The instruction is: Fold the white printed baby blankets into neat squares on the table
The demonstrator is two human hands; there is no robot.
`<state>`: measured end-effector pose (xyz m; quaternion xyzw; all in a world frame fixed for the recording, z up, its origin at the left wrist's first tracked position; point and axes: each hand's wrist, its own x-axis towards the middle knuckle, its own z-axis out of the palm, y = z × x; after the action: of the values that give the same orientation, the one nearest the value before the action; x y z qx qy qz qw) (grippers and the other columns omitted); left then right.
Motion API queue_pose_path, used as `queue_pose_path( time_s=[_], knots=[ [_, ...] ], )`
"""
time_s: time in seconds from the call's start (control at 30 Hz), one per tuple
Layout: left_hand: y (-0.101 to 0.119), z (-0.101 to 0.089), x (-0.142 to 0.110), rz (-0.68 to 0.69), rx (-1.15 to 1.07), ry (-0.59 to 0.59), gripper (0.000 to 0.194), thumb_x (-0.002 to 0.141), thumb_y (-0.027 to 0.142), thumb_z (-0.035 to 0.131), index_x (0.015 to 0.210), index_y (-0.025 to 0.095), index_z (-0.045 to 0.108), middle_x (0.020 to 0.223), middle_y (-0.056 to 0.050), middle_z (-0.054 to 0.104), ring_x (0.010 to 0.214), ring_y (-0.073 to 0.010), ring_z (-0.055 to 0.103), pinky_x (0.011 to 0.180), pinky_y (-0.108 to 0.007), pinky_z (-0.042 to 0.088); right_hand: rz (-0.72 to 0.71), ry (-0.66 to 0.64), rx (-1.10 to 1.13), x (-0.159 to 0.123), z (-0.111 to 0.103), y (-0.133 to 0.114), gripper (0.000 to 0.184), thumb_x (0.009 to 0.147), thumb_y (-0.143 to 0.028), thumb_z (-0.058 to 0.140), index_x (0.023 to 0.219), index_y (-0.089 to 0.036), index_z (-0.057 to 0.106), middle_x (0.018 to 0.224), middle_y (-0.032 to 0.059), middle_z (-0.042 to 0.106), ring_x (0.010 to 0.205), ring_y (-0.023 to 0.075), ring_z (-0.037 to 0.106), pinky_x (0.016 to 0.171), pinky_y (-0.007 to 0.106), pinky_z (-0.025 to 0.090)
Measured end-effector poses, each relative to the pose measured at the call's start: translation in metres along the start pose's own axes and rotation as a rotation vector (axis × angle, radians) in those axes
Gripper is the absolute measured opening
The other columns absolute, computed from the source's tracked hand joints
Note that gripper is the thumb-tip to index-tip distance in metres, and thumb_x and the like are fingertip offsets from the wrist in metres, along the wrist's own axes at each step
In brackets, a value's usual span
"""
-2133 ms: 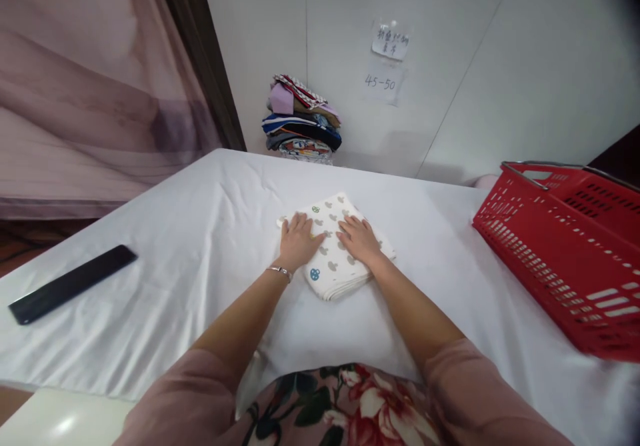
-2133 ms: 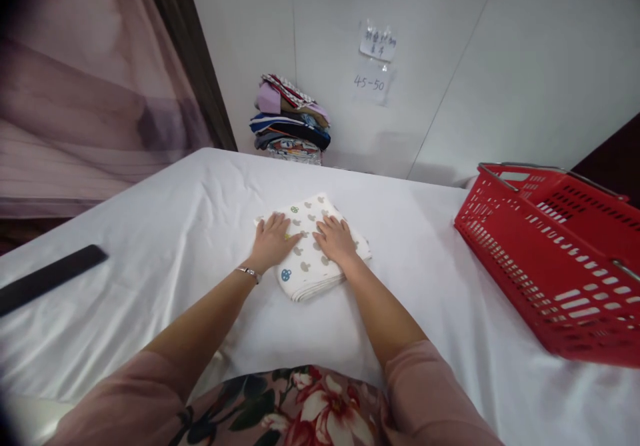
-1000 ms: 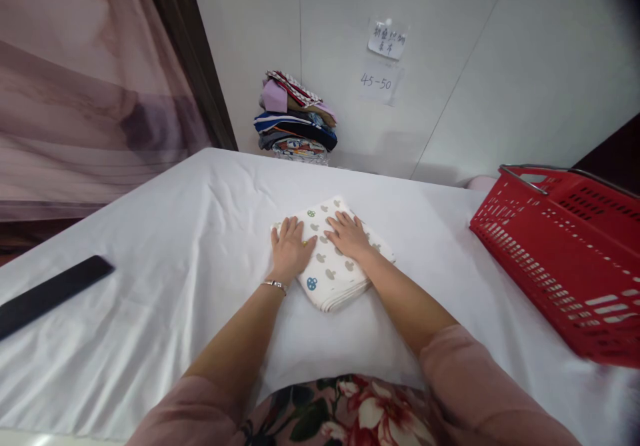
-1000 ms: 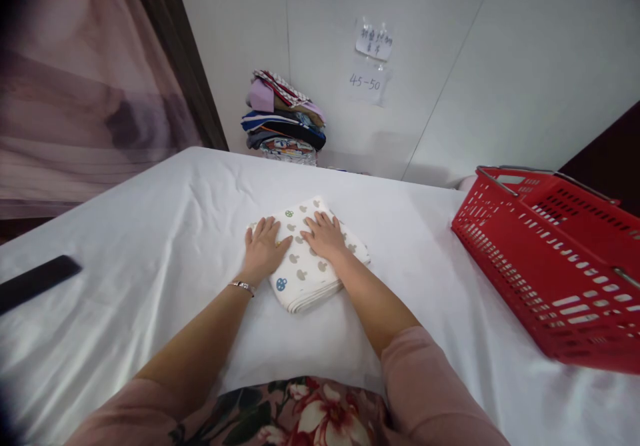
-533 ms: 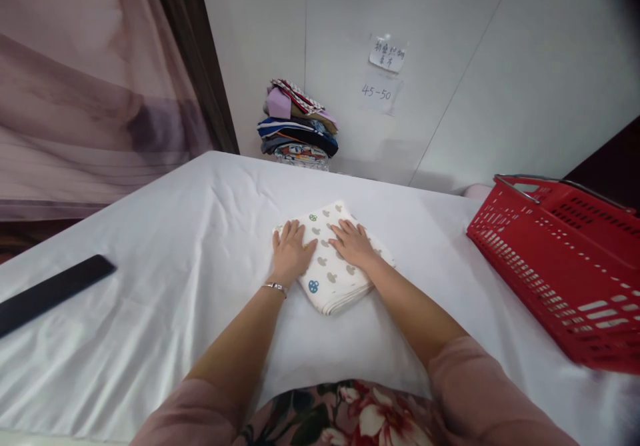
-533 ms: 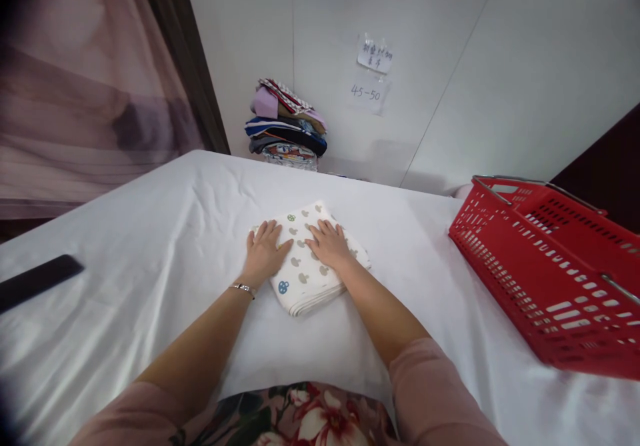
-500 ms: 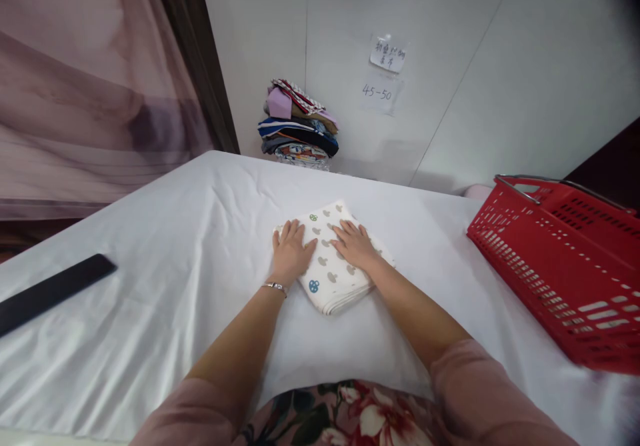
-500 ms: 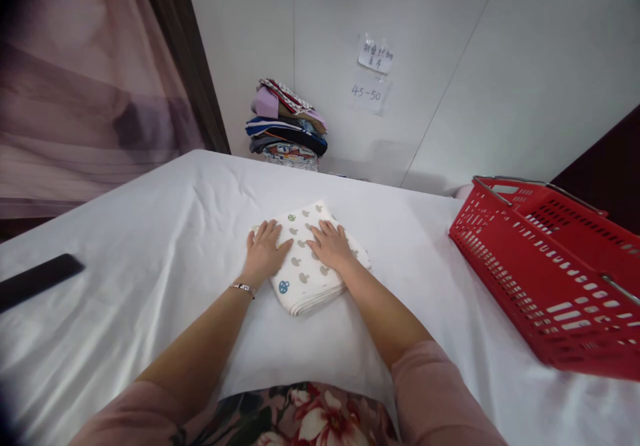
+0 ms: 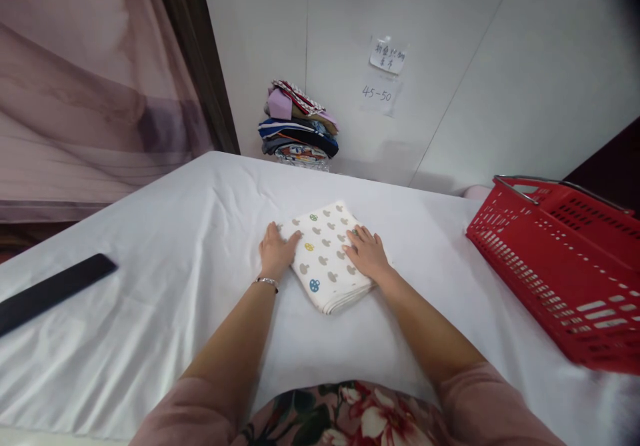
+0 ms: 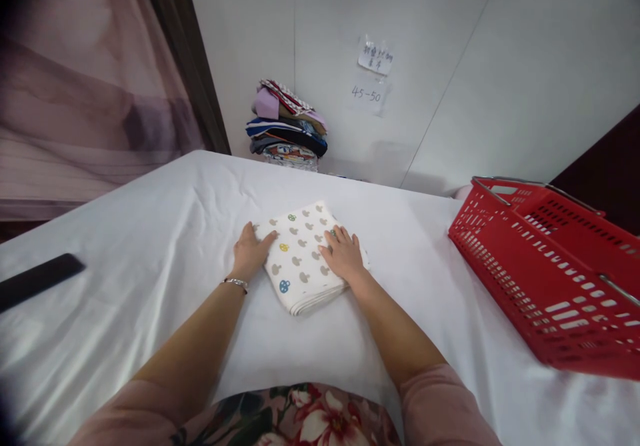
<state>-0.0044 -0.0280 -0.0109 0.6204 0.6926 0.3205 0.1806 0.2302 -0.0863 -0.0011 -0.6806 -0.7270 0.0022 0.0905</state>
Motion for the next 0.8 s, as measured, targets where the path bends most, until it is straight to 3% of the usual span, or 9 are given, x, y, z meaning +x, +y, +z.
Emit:
queue_pose_path(
  time_s=[0.27, 0.57, 0.7, 0.8],
  knots=[
    [0.001, -0.003, 0.003, -0.041, -0.02, 0.034, 0.084, 0.076, 0.057, 0.051, 0.138, 0.005, 0.03, 0.137, -0.022, 0.044, 0.13, -0.0334, 0.036, 0.11, -0.048, 0.026, 0.03, 0.011, -0.005, -0.002, -0.001, -0.002, 0.051, 0.093, -0.05, 0.03, 0.137, -0.027, 0.037, 0.151, 0.0079, 0.025, 0.137, 0.0274, 0.02, 0.103, 0.05, 0.024],
    [-0.006, -0.009, 0.009, -0.116, -0.154, 0.01, 0.068, 0.073, 0.051, 0.057, 0.13, 0.017, 0.044, 0.114, -0.011, 0.061, 0.103, -0.0262, 0.059, 0.094, -0.039, 0.043, 0.023, -0.021, 0.062, 0.002, -0.005, 0.001, 0.048, 0.092, -0.047, 0.034, 0.136, -0.027, 0.039, 0.15, 0.0061, 0.028, 0.136, 0.0242, 0.022, 0.102, 0.046, 0.027],
    [-0.006, -0.007, 0.012, -0.04, -0.1, 0.056, 0.062, 0.075, 0.046, 0.056, 0.128, 0.016, 0.047, 0.124, -0.012, 0.054, 0.113, -0.0262, 0.053, 0.098, -0.038, 0.04, 0.131, -0.06, 0.147, 0.007, -0.007, 0.012, 0.051, 0.092, -0.046, 0.034, 0.138, -0.025, 0.036, 0.15, 0.0067, 0.029, 0.135, 0.0232, 0.027, 0.103, 0.041, 0.028],
    [-0.001, -0.008, 0.017, 0.104, 0.019, 0.081, 0.057, 0.078, 0.043, 0.053, 0.128, 0.016, 0.047, 0.13, -0.014, 0.051, 0.122, -0.0278, 0.045, 0.104, -0.042, 0.031, 0.174, -0.058, 0.189, 0.007, -0.008, 0.02, 0.051, 0.091, -0.046, 0.036, 0.139, -0.026, 0.036, 0.144, 0.006, 0.039, 0.126, 0.0242, 0.04, 0.098, 0.038, 0.033]
  ],
)
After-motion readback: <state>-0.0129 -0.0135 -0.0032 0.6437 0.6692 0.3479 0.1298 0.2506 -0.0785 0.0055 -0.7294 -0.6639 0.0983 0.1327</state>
